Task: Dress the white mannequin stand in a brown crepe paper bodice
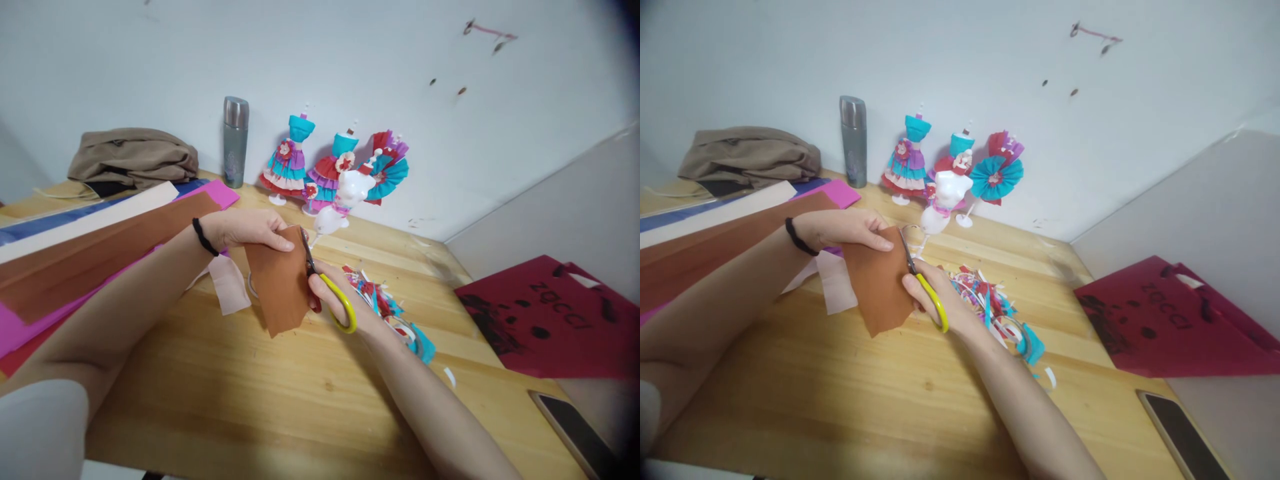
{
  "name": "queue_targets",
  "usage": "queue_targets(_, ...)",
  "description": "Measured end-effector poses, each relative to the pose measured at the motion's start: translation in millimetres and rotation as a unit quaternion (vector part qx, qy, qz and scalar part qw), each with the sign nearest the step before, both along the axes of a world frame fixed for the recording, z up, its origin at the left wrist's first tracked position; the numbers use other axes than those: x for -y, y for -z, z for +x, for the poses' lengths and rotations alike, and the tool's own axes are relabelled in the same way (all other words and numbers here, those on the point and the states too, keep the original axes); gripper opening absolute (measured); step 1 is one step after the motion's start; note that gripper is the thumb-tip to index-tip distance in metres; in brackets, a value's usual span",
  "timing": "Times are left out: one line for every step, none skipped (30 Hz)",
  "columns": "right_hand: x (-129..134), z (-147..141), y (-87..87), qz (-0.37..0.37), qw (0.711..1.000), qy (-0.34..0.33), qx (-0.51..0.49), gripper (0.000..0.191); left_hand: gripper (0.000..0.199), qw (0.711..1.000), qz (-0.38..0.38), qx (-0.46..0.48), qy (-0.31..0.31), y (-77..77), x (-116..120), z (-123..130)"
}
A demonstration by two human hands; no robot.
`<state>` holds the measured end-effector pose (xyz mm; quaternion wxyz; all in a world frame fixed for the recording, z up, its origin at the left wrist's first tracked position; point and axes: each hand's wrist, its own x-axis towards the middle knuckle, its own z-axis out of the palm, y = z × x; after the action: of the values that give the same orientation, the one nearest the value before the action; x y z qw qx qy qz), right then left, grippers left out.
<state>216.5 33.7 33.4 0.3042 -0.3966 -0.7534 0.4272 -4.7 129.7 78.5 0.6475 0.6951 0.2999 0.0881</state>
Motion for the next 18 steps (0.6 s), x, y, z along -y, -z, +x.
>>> queue_targets(0.2,-0.1,0.0,-0.001,1.0,0.001,-0.002,0.044,0.023,1.0,-0.003,0.001,0.0,0.5,-0.2,0.0)
queue_targets(0.3,-0.1,-0.2,-0.002,1.0,0.003,-0.004,0.045,0.024,1.0,-0.005,0.001,0.001,1.0,-0.3,0.0)
queue_targets(0.4,-0.1,-0.3,-0.003,1.0,0.006,-0.004,0.045,0.024,1.0,-0.006,0.002,0.001,1.3,-0.4,0.0)
queue_targets(0.4,0.0,-0.4,-0.005,1.0,0.009,-0.004,0.046,0.025,1.0,-0.007,0.004,0.003,1.5,-0.5,-0.1)
queue_targets(0.2,0.1,-0.3,-0.007,1.0,0.009,-0.003,0.046,0.025,1.0,-0.008,0.007,0.006,1.6,-0.5,-0.1)
queue_targets(0.0,0.3,-0.2,-0.008,1.0,0.009,-0.004,0.047,0.025,1.0,-0.009,0.009,0.008,1.7,-0.5,-0.2)
queue_targets(-0.3,0.4,0.1,-0.008,1.0,0.008,-0.004,0.047,0.025,1.0,-0.01,0.011,0.009,1.7,-0.5,-0.2)
queue_targets(-0.6,0.5,0.5,-0.006,1.0,0.006,-0.005,0.048,0.025,1.0,-0.009,0.011,0.009,1.7,-0.5,-0.1)
queue_targets(-0.9,0.6,1.0,-0.003,1.0,0.003,-0.006,0.047,0.026,1.0,-0.005,0.009,0.006,1.8,-0.5,-0.1)
queue_targets(-1.2,0.6,1.5,-0.001,1.0,0.002,-0.007,0.047,0.027,1.0,0.0,0.008,0.003,2.0,-0.5,0.0)
queue_targets(-1.5,0.6,1.9,0.001,1.0,0.002,-0.009,0.046,0.027,1.0,0.003,0.007,0.001,2.3,-0.6,0.2)
queue_targets(-1.6,0.7,2.3,0.002,1.0,0.003,-0.008,0.046,0.028,1.0,0.004,0.009,0.0,2.6,-0.7,0.3)
queue_targets(-1.7,0.8,2.5,0.004,1.0,0.003,-0.007,0.045,0.029,1.0,0.003,0.012,0.001,3.0,-0.8,0.4)
queue_targets(-1.7,0.9,2.6,0.006,1.0,0.004,-0.006,0.045,0.029,1.0,0.0,0.015,0.003,3.4,-1.0,0.5)
queue_targets(-1.7,1.0,2.7,0.007,1.0,0.004,-0.005,0.045,0.029,1.0,-0.003,0.018,0.006,3.7,-1.1,0.5)
queue_targets(-1.6,1.2,2.7,0.008,1.0,0.005,-0.004,0.045,0.029,1.0,-0.005,0.018,0.008,4.0,-1.3,0.6)
queue_targets(-1.5,1.3,2.7,0.009,1.0,0.005,-0.003,0.045,0.029,1.0,-0.005,0.016,0.008,4.1,-1.4,0.6)
queue_targets(-1.4,1.5,2.8,0.009,1.0,0.007,-0.001,0.045,0.029,1.0,-0.003,0.013,0.008,4.2,-1.5,0.5)
